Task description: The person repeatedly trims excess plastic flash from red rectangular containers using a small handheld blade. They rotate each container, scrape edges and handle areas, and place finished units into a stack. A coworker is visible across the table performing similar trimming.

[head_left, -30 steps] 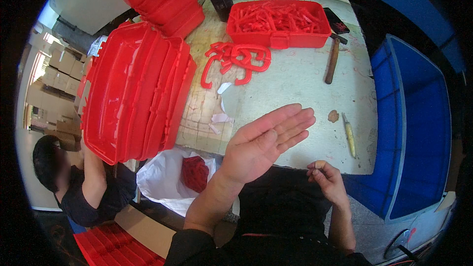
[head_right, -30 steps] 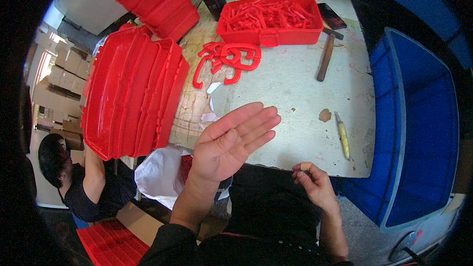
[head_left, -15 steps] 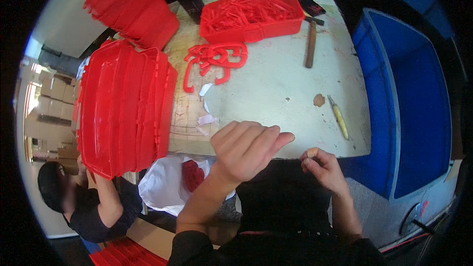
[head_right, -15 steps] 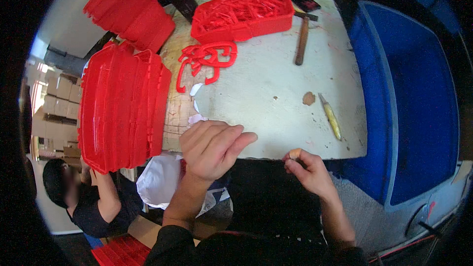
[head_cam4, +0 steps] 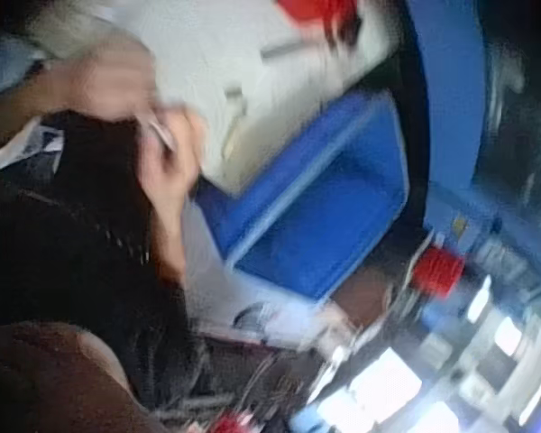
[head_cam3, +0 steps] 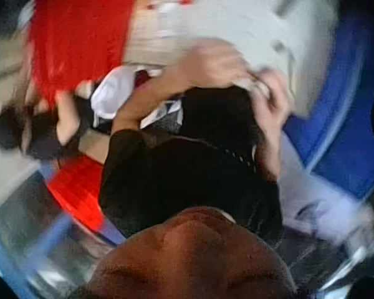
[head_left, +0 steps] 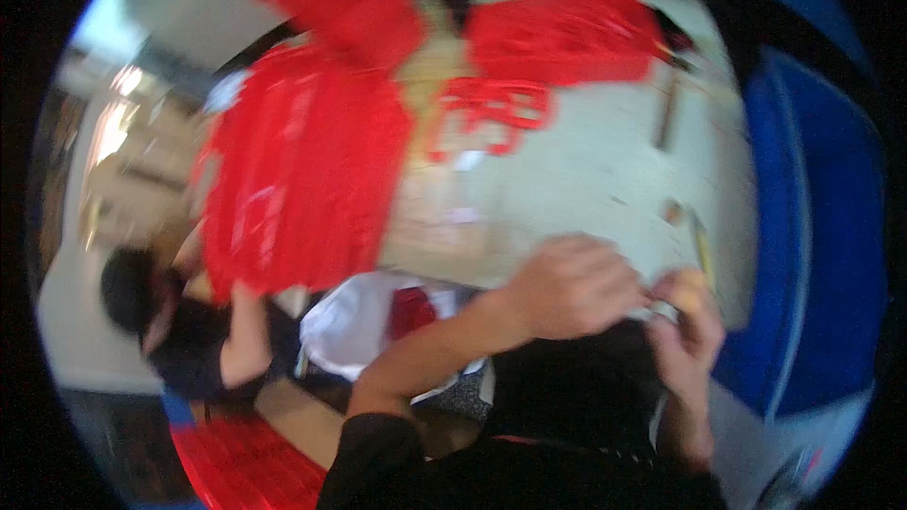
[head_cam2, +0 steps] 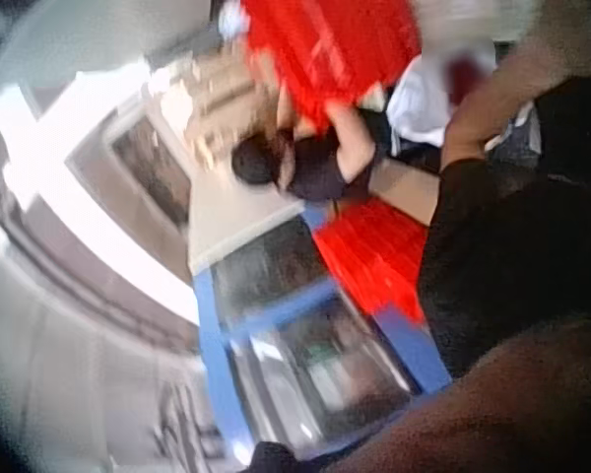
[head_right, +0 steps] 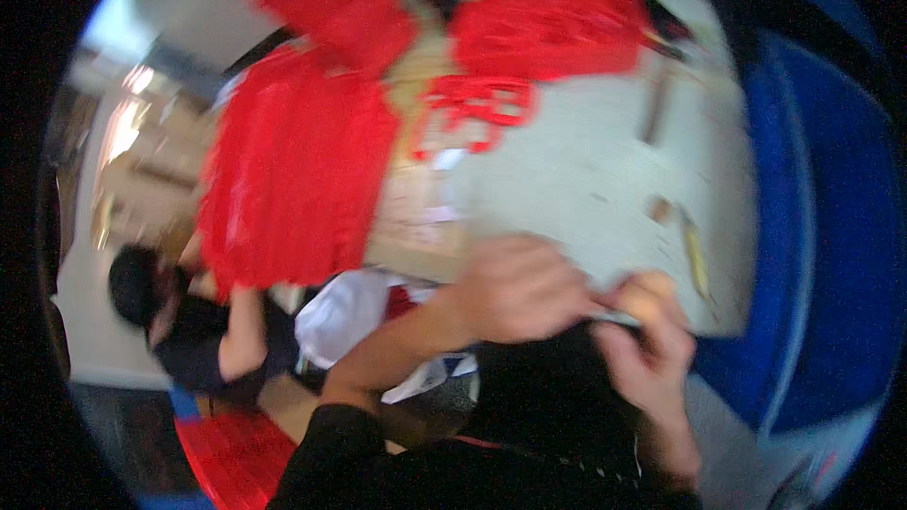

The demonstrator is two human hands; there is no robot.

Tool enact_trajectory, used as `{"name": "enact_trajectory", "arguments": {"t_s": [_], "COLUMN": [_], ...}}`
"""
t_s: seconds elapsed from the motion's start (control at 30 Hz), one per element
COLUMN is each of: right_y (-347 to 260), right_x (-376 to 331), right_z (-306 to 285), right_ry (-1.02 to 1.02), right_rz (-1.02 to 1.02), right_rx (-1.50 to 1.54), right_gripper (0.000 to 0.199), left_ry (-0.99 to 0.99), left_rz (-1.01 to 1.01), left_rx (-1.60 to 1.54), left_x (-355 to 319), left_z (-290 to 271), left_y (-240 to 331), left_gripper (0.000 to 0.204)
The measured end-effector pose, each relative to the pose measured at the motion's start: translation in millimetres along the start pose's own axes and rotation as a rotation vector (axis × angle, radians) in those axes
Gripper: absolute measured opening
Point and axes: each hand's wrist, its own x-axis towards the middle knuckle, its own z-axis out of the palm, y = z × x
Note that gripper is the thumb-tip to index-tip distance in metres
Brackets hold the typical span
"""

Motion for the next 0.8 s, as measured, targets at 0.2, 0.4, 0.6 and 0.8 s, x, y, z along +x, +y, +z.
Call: {"name": "enact_trajectory", "arguments": {"t_s": [0.2, 0.4, 0.6, 0.8], "right_y": [33.5, 50.7, 25.1, -42.8], "right_x": [-11.6, -10.9, -1.3, 48.6], "right_z": [0.6, 1.1, 14.4, 40.5], "right_ry": [0.019, -0.114, -0.153, -0.266], "right_rz": [0.211, 0.211, 0.308, -0.225], "right_rx": [0.199, 0.140, 0.099, -0.116], "right_gripper": [0.008, 0.024, 0.014, 0.023], "left_ry": [-0.065, -0.098, -0.245, -0.532], "left_rz": [-0.184, -0.349, -0.371, -0.298], "left_rx": [-0.234, -0.364, -0.520, -0.487], "left_x": [-38.0, -72.5, -102.6, -135.8], "left_z": [33.2, 49.5, 73.5, 104.2], "left_y": [14.3, 35.4, 61.2, 104.2], "left_gripper": [0.026, 0.019, 0.027, 0.040]}}
